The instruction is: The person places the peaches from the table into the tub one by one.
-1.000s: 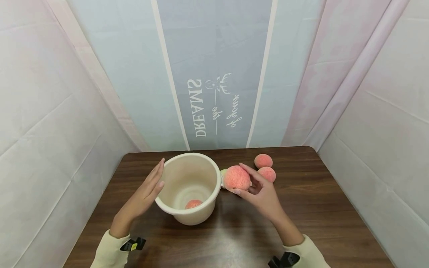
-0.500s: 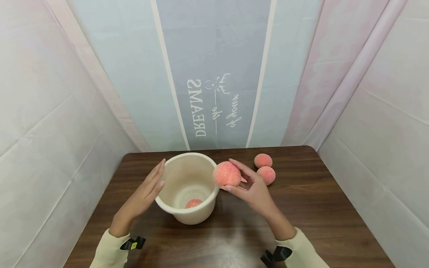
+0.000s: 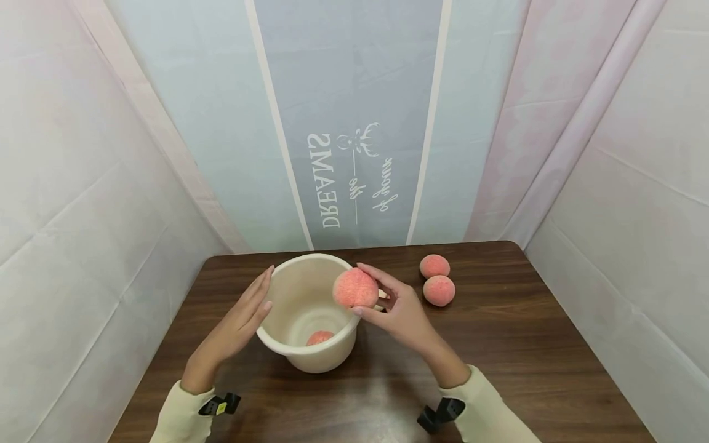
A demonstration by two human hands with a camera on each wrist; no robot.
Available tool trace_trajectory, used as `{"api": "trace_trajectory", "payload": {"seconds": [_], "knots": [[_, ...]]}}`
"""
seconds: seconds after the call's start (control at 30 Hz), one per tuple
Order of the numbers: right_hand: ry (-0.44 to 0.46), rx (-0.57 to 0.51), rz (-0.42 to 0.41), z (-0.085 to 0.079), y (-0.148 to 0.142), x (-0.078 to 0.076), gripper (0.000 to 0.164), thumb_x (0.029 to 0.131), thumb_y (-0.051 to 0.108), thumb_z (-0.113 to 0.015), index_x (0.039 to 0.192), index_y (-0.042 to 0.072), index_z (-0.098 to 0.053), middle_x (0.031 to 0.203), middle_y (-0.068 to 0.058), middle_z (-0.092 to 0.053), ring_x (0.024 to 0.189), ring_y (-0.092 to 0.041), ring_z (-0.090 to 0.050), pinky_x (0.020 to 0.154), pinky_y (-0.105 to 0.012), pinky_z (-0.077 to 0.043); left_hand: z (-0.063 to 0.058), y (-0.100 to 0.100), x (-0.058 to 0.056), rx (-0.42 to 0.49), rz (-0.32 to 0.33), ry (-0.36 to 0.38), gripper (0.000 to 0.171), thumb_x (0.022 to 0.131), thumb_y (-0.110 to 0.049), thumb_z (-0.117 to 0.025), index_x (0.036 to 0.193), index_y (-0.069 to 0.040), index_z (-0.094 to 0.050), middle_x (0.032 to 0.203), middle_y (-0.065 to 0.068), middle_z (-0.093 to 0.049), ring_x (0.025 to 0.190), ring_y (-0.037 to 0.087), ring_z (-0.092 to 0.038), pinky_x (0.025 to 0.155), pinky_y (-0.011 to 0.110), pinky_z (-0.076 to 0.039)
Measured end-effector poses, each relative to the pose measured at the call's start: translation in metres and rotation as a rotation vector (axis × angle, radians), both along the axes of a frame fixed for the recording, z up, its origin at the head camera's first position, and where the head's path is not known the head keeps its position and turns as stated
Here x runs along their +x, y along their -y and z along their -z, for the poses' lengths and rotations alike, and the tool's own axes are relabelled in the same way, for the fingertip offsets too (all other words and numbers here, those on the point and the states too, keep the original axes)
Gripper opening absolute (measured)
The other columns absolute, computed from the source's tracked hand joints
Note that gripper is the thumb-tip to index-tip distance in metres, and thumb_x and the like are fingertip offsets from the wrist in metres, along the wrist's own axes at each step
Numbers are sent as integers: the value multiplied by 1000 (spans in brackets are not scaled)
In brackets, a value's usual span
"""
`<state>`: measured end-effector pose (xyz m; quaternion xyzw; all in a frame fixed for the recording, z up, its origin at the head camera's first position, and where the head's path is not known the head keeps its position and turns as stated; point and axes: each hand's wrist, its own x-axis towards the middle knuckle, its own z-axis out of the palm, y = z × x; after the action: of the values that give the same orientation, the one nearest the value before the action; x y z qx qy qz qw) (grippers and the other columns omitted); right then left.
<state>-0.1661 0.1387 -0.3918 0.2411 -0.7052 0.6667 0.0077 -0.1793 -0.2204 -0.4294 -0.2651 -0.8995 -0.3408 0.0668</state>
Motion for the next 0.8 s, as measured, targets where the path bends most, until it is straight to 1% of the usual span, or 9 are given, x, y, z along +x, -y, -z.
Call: {"api": "trace_trajectory", "payload": {"seconds": [0.1, 0.23, 0.33, 0.47, 0.57, 0.7, 0.8], "knots": [[4, 1, -12, 1, 3, -2, 71, 85, 1, -81, 148, 15, -53, 145, -10, -55, 117, -25, -62, 89, -37, -57, -1, 0, -1, -5, 1, -1, 65, 111, -29, -43, 163, -9, -11, 170, -1, -7, 155, 23, -10, 121, 52, -20], [-27, 37, -3, 3, 7, -3, 71, 85, 3, -82, 148, 13, -53, 144, -7, -57, 120, -21, -61, 89, -34, -57, -3, -1, -2, -11, 3, 1, 65, 111, -29, -43, 163, -9, -10, 170, -1, -7, 156, 22, -10, 121, 53, -20], [-47, 68, 5, 3, 9, -4, 70, 85, 5, -83, 148, 16, -54, 143, -4, -58, 122, -18, -60, 91, -33, -56, -4, 0, -3, -19, 4, -2, 65, 111, -29, -43, 163, -9, -10, 170, -1, -6, 156, 22, -10, 121, 52, -20], [-63, 85, 3, 1, 12, -6, 70, 85, 8, -83, 148, 15, -54, 143, -2, -58, 126, -19, -58, 93, -31, -55, -6, 0, -4, -29, 5, -9, 65, 111, -29, -43, 163, -9, -10, 170, -1, -6, 156, 23, -9, 121, 51, -19], [-65, 93, -7, 0, 13, -7, 70, 85, 10, -83, 148, 13, -53, 145, -1, -57, 128, -20, -56, 94, -31, -55, -7, 0, -5, -29, 0, -8, 65, 110, -28, -44, 163, -10, -10, 170, 0, -7, 156, 23, -10, 121, 52, -20], [-46, 120, -7, 2, 14, -7, 70, 85, 13, -85, 148, 17, -54, 145, 1, -57, 127, -19, -58, 92, -31, -56, -6, -1, -2, -27, 1, 10, 66, 110, -26, -45, 163, -10, -10, 170, 0, -6, 156, 23, -10, 119, 56, -22], [-34, 137, -4, 4, 16, -7, 70, 84, 16, -86, 147, 18, -55, 144, 2, -57, 124, -19, -60, 90, -31, -56, -3, -1, 1, -26, 4, 22, 66, 110, -25, -46, 163, -9, -11, 170, 0, -6, 156, 24, -10, 119, 57, -22]]}}
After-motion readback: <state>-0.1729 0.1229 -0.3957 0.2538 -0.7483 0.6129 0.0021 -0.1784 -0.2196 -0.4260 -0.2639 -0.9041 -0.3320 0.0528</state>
